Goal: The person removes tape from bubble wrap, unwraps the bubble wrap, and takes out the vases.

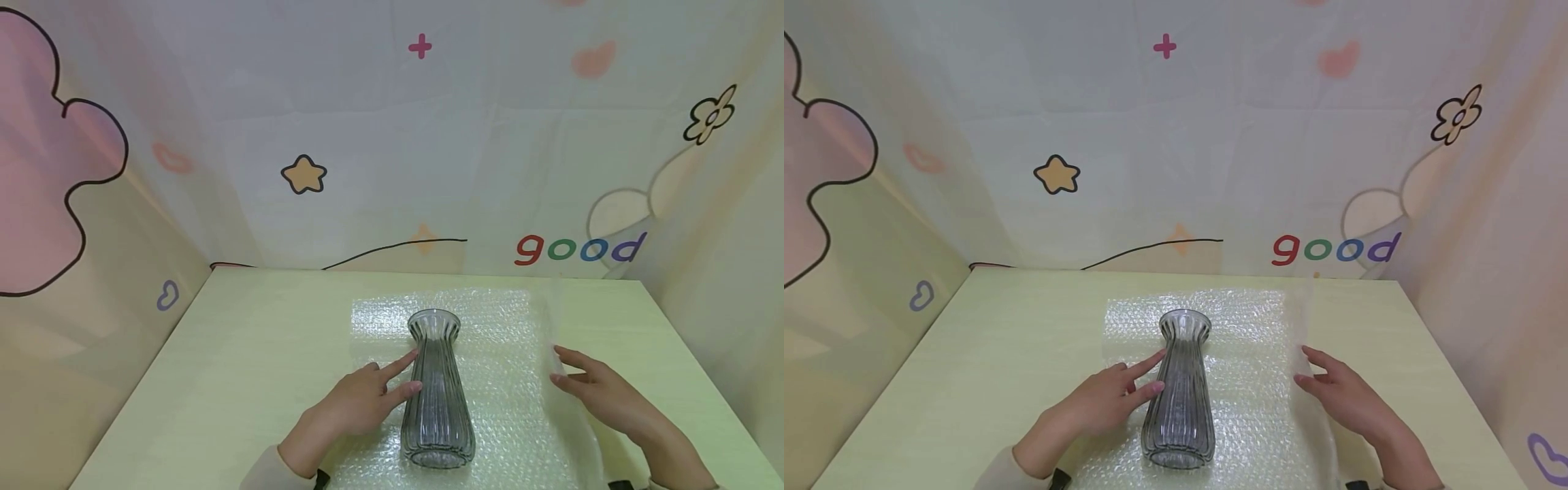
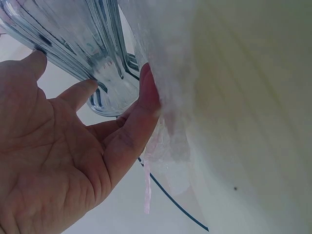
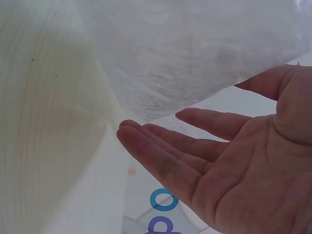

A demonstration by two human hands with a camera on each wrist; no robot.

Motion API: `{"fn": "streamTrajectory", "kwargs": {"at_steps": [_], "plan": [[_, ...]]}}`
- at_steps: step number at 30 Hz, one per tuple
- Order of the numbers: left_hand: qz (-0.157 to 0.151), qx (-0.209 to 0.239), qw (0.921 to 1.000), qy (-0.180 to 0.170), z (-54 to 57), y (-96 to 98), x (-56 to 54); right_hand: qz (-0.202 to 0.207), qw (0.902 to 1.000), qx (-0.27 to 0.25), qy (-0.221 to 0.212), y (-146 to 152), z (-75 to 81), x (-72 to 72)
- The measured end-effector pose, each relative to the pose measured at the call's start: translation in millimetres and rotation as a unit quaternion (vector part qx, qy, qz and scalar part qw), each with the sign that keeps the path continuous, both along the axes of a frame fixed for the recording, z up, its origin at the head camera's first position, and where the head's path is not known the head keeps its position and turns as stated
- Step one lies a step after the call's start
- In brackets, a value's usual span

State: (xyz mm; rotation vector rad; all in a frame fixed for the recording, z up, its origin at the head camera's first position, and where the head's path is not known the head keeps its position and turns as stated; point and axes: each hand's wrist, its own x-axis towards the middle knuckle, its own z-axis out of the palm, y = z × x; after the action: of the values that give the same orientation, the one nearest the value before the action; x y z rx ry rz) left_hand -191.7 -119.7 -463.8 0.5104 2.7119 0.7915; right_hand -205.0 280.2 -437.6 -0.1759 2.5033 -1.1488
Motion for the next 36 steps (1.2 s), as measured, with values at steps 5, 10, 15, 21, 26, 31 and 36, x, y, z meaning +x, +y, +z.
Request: {"fn": "streamTrajectory", "kwargs": {"at_steps": [5, 10, 15, 21, 26, 31, 36], "plan": [[-0.001, -0.004, 1.0000, 0.004, -1.4, 0.1, -0.2, -0.001, 1.0000, 0.010, 0.002, 4, -2.6, -1.5], [-0.003, -0.003, 1.0000, 0.007, -3.3, -0.5, -0.7, 0.001, 0.9998, 0.018, 0.005, 8, -4.8, -1.5], [-0.003, -0.005, 1.0000, 0.008, -4.2, -0.7, -1.4, 0.001, 0.9996, 0.027, 0.003, 13, -6.6, -2.9], [-0.002, -0.006, 0.9999, 0.008, -4.2, -0.4, -1.4, 0.003, 0.9991, 0.039, 0.018, 17, -9.4, -3.8], [-0.002, -0.006, 1.0000, 0.007, -3.1, -0.7, -0.8, 0.002, 0.9984, 0.048, 0.029, 20, -10.3, -3.5], [-0.002, -0.008, 0.9999, 0.007, -3.3, -0.8, -1.1, 0.002, 0.9976, 0.065, 0.025, 25, -9.9, -3.9], [-0.001, -0.009, 0.9999, 0.004, -3.9, -1.0, -1.2, 0.005, 0.9977, 0.063, 0.025, 31, -10.4, -1.2]]}}
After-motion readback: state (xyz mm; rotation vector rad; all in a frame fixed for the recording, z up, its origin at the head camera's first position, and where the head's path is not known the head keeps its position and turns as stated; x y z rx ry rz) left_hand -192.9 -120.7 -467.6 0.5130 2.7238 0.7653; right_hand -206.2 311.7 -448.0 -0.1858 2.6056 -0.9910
